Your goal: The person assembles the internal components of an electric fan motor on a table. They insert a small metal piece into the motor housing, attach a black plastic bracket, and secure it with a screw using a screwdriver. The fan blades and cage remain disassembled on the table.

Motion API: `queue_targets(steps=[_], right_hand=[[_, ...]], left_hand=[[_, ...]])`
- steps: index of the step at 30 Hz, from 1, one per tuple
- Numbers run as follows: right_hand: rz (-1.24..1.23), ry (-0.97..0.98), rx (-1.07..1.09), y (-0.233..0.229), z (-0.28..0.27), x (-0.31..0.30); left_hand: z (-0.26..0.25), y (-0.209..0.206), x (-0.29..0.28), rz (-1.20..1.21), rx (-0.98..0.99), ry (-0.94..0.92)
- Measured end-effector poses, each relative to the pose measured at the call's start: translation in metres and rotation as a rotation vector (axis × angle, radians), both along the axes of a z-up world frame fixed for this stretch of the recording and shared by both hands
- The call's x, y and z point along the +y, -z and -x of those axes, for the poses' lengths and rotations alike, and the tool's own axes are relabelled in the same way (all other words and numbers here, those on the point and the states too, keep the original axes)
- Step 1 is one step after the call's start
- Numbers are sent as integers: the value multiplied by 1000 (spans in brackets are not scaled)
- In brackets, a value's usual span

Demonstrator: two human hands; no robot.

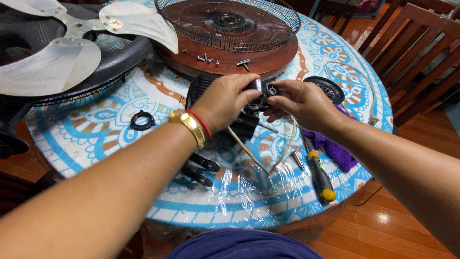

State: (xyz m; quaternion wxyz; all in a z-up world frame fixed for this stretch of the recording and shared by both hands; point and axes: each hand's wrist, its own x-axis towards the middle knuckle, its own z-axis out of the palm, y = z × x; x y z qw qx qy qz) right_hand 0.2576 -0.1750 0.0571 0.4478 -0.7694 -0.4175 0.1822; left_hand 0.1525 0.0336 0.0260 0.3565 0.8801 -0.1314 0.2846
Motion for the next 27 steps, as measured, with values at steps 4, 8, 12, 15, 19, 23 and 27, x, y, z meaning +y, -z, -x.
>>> queue_targets(steps=[4,8,12,15,19,23,27], right_hand=[[-53,64,-13,0,-9,15],[-56,175,-148,7,-15,24],[-28,249,-480,13,-26,33],[-48,265,-562,19,-36,44],[21,319,-429,22,-40,51],[72,359,-422,22,-41,57],[12,280,-438,21,-43,53]], left_hand=[[-30,-21,30,-37,91,130],[-58,-32,36,-65,265,153],[-76,-41,38,-58,436,98],[-84,-42,43,-75,487,89],[-93,-47,54,-77,610,91],[-98,-52,65,6,731,332],[-101,-56,61,-118,738,178]])
